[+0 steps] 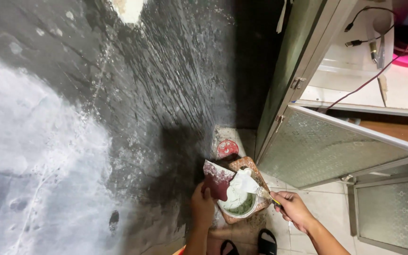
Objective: The person patches a groove in a wall, scooping compound from a container using a putty knife and spreading it over the wall channel with scrapers.
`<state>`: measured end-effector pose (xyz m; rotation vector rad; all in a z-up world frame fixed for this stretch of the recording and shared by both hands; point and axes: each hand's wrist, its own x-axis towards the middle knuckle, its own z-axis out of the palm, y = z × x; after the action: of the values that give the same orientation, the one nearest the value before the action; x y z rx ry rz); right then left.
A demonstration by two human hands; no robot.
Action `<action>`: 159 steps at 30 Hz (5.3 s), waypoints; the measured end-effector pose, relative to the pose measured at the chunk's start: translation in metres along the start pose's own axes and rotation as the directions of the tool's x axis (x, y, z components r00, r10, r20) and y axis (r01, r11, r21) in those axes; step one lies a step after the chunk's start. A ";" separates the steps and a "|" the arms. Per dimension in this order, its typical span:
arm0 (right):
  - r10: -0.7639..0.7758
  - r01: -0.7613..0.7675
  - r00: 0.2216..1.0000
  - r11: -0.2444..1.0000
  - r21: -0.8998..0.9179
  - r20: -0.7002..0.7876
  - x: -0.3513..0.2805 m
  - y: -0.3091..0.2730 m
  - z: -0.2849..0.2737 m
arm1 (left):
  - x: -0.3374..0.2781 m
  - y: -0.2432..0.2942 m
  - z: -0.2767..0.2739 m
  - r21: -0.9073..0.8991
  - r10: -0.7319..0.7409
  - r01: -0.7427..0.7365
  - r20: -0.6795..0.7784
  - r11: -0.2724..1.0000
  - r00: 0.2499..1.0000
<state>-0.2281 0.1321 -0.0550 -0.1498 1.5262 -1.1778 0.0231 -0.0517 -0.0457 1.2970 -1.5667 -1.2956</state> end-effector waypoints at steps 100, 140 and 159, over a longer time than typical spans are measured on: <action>-0.852 0.646 0.522 0.427 -0.633 -0.041 -0.018 0.085 0.026 | -0.006 0.034 -0.010 -0.083 -0.056 0.063 0.087 0.995 0.995; -0.411 0.308 0.903 0.424 -0.851 0.122 0.075 0.070 0.081 | -0.034 -0.069 0.045 -0.477 -0.551 0.515 0.075 0.712 0.831; -0.328 0.248 0.939 0.446 -0.860 0.101 0.062 0.069 0.074 | -0.059 -0.076 0.054 -0.365 -0.679 0.650 0.063 0.667 0.732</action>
<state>-0.1569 0.0829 -0.1358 -1.1119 2.1177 -0.5234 0.0055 0.0200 -0.1284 1.7147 -0.7151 -1.8429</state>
